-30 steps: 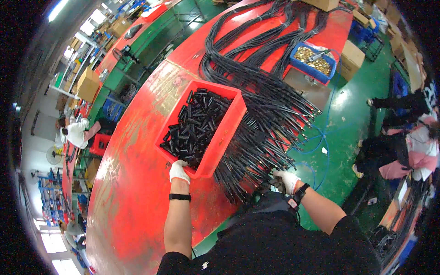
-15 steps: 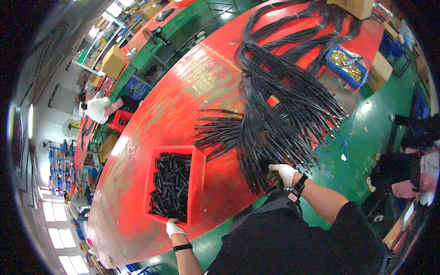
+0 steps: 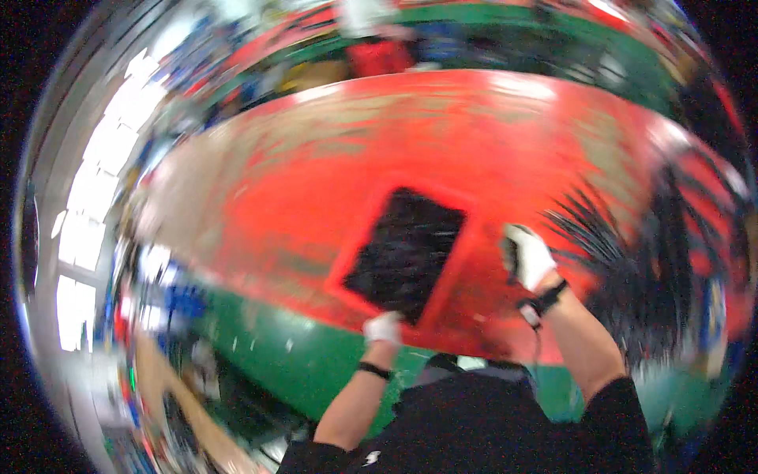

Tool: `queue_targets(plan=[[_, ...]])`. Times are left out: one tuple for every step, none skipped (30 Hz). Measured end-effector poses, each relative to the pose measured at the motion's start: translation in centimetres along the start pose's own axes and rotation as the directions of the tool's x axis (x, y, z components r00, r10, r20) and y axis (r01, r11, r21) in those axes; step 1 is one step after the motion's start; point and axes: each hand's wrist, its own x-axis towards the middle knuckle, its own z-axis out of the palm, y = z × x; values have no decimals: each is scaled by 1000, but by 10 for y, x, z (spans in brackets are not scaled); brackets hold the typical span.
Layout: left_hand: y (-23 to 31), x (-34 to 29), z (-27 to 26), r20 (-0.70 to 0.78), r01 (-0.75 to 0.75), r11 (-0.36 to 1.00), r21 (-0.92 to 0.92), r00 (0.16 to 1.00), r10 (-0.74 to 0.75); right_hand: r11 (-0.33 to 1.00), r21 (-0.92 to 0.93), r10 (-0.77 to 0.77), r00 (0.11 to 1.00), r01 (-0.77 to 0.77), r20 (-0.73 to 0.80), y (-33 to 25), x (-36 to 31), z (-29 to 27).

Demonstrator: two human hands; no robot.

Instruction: Fitting plastic sleeves onto the ends of cable bundles and then pressing metal tips using a bench-mounted machine.

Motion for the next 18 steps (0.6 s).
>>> queue_targets(plan=[[3,-10,15,144,-244,840,485,969,199,997,-71,3,999,1,54,-4,11,34],[21,-55,36,235,-319,933,164,932,277,987,-149,-45,993,61,110,1,27,49],[18,-67,36,213,-223,925,307,964,161,988,-133,-68,997,72,36,10,31,91],[62,-116,24,382,-144,928,343,924,2,972,-204,-109,992,119,61,22,44,100],[37,-102,20,481,-138,955,264,877,-6,850,-395,-315,937,349,152,46,60,117],[-6,-87,25,590,-125,976,180,807,-6,634,-539,-489,828,554,276,69,69,126],[-34,-83,14,619,-284,946,155,775,131,572,-610,-443,833,548,332,83,62,137],[-50,-77,-1,637,-456,879,138,720,274,499,-663,-416,825,559,382,92,57,149],[-65,-71,-23,596,-496,848,186,743,304,473,-647,-428,798,598,425,108,55,152],[-75,-66,-53,558,-524,815,246,764,324,453,-632,-440,774,629,456,126,54,154],[-82,-60,-94,459,-471,806,360,841,287,362,-663,-443,747,655,496,136,44,166],[-94,-55,-142,356,-393,786,476,904,236,279,-693,-446,729,664,519,150,24,181],[-146,-37,-189,182,-274,775,569,961,206,348,-663,-392,745,663,540,164,1,199],[-156,-41,-228,5,-71,827,557,997,82,397,-648,-368,760,650,536,170,-9,208],[-193,-41,-276,-160,97,819,565,987,-7,424,-591,-353,727,686,589,187,-16,216],[-236,-44,-321,-312,219,824,523,948,-54,509,-524,-329,717,683,615,204,-26,229],[-272,-47,-367,-426,460,738,494,868,-256,553,-534,-186,719,640,669,210,-38,241],[-332,-66,-411,-424,439,672,596,883,-200,597,-545,-16,688,589,726,215,-52,255]])
